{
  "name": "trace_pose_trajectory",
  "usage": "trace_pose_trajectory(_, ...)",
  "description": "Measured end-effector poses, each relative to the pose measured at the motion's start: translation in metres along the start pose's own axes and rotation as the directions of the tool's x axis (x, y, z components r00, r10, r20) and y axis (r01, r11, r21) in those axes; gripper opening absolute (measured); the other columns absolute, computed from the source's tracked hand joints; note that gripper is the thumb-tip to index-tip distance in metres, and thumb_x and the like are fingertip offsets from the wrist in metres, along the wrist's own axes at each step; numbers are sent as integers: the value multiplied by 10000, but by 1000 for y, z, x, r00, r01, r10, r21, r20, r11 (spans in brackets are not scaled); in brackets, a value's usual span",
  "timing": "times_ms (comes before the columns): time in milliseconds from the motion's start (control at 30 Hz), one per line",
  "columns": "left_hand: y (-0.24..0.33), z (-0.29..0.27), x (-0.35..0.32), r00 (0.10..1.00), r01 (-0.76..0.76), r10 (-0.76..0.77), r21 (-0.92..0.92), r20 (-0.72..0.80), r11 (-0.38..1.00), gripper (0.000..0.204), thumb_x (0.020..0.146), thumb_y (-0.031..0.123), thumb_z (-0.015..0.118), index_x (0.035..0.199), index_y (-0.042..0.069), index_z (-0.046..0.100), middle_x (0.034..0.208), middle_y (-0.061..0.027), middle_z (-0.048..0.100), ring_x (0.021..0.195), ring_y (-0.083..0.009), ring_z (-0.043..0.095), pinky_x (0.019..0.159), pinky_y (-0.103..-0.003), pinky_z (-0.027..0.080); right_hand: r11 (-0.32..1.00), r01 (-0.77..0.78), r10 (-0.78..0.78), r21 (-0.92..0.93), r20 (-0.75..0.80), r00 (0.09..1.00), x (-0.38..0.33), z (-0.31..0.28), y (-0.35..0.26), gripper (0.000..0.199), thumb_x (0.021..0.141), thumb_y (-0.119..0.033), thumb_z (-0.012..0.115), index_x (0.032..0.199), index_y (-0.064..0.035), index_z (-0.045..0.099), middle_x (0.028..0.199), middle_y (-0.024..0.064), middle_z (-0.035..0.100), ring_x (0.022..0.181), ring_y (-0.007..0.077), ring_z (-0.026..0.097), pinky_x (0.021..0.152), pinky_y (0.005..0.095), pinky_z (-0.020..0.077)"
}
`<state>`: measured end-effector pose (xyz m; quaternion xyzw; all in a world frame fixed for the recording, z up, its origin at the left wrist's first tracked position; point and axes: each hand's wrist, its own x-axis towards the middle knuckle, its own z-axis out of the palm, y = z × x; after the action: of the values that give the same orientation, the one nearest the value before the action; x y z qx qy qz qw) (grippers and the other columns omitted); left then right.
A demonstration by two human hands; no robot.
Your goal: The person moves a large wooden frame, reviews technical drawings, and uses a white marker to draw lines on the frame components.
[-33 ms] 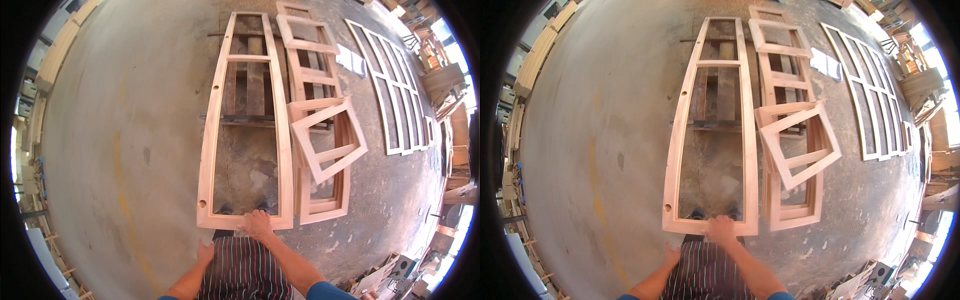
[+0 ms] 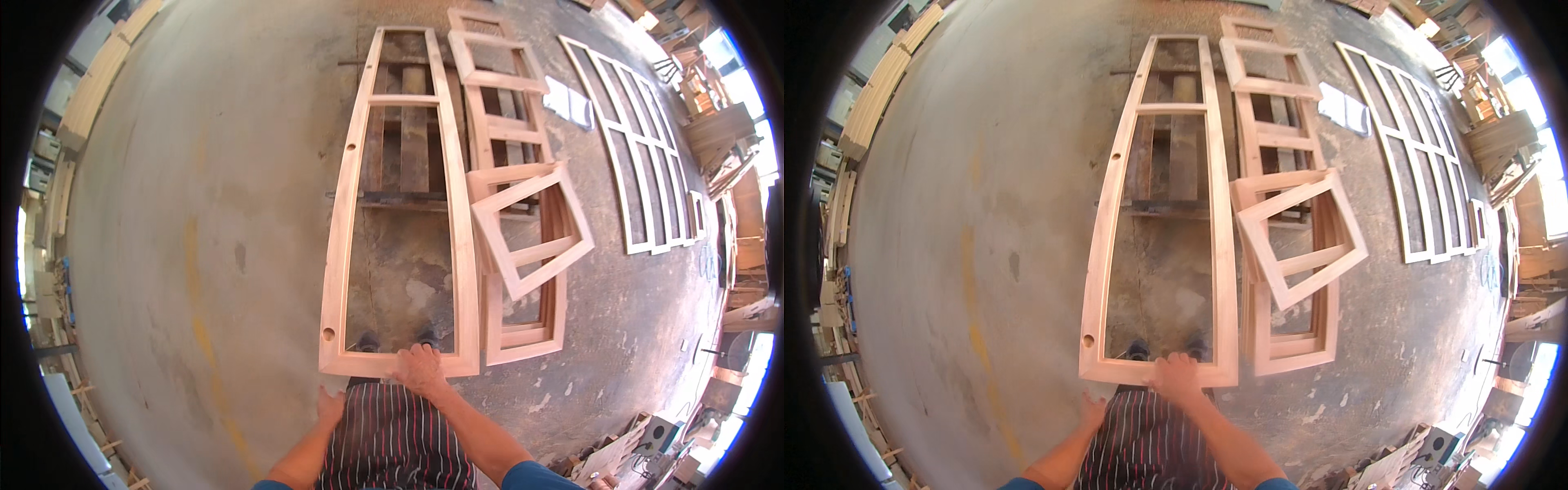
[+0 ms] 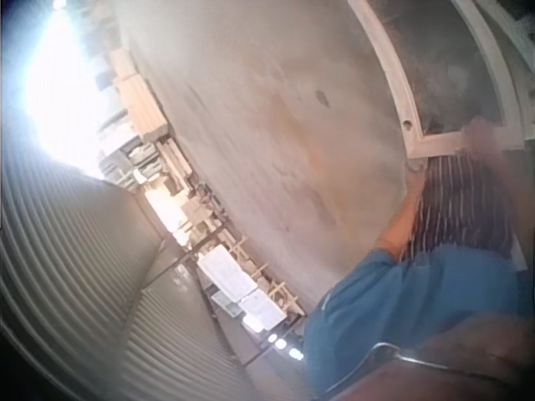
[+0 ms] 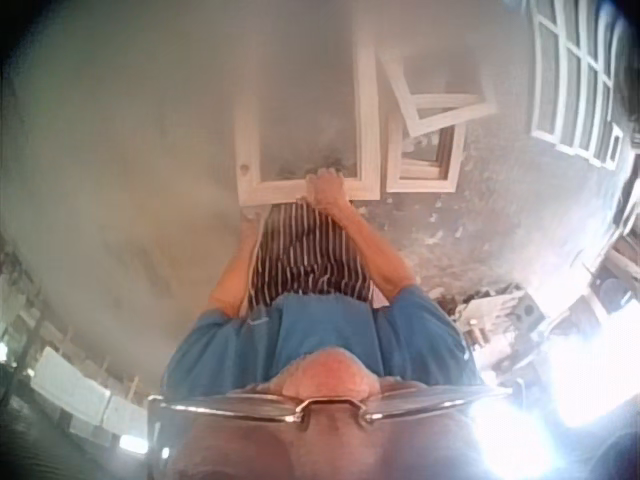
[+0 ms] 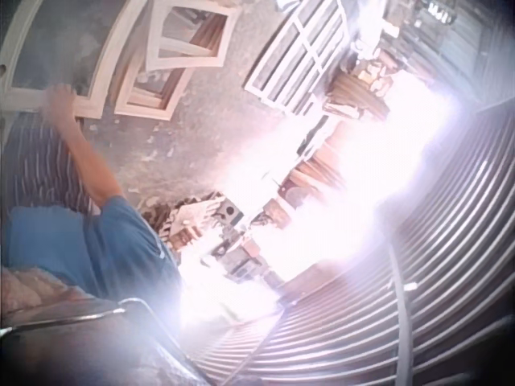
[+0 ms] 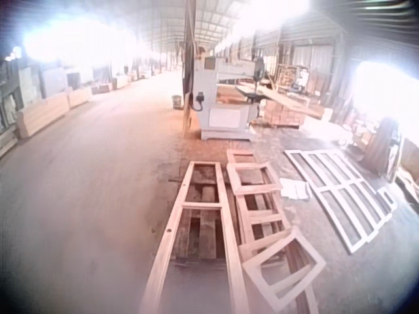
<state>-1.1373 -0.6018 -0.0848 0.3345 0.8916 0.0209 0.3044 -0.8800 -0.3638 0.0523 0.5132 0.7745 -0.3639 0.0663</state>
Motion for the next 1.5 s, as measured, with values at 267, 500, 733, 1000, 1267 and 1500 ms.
trace_pose_trajectory(267,210,-228,35,814,-559,505,-624,-287,546,530,842,174,691,1284,6,450,975,-138,627,913,-317,636,825,-421,514,990,115,-120,83,54,991,-172,-144,-105,471,842,-550,638,881,-81,650,844,172,592,856,362,580,757,487,434)
trace_pose_trajectory(500,313,-411,-5,10,-1000,891,-31,-454,-4,240,769,85,681,993,22,619,1015,-160,643,1071,-342,615,1006,-450,450,919,389,-394,-62,-159,905,-270,-342,-184,658,821,-658,611,947,-12,617,793,177,571,803,353,574,740,450,457)
trace_pose_trajectory(733,428,-501,-83,-81,-937,841,-248,-535,-248,253,887,193,604,1049,1,627,1069,-104,652,1042,-199,597,971,-349,443,578,163,-724,-800,-411,553,-360,-480,-192,142,885,-177,663,894,-36,643,731,88,685,603,164,670,536,296,563)
trace_pose_trajectory(1000,489,-615,-166,-35,-790,752,-443,-658,-425,294,856,147,733,1111,32,642,1047,-41,665,974,-137,589,944,-335,414,587,216,-795,-781,-505,335,-383,-592,-223,339,900,-350,688,979,-22,652,664,75,637,506,112,598,472,274,483)
trace_pose_trajectory(1267,490,-623,-136,-108,-739,587,-330,-802,-587,459,885,367,703,1181,36,586,1104,-136,651,1072,-255,587,1015,-439,396,457,217,-886,-863,-420,195,-366,-620,-254,222,881,-231,688,888,-22,614,671,67,606,564,167,612,521,321,478)
trace_pose_trajectory(1500,508,-713,-121,-125,-637,477,-298,-870,-711,506,944,387,620,1303,48,511,1217,-94,607,1118,-257,579,1042,-457,401,500,148,-856,-853,-461,236,-328,-648,-277,228,905,-236,656,925,-13,617,717,71,621,616,166,615,561,320,481)
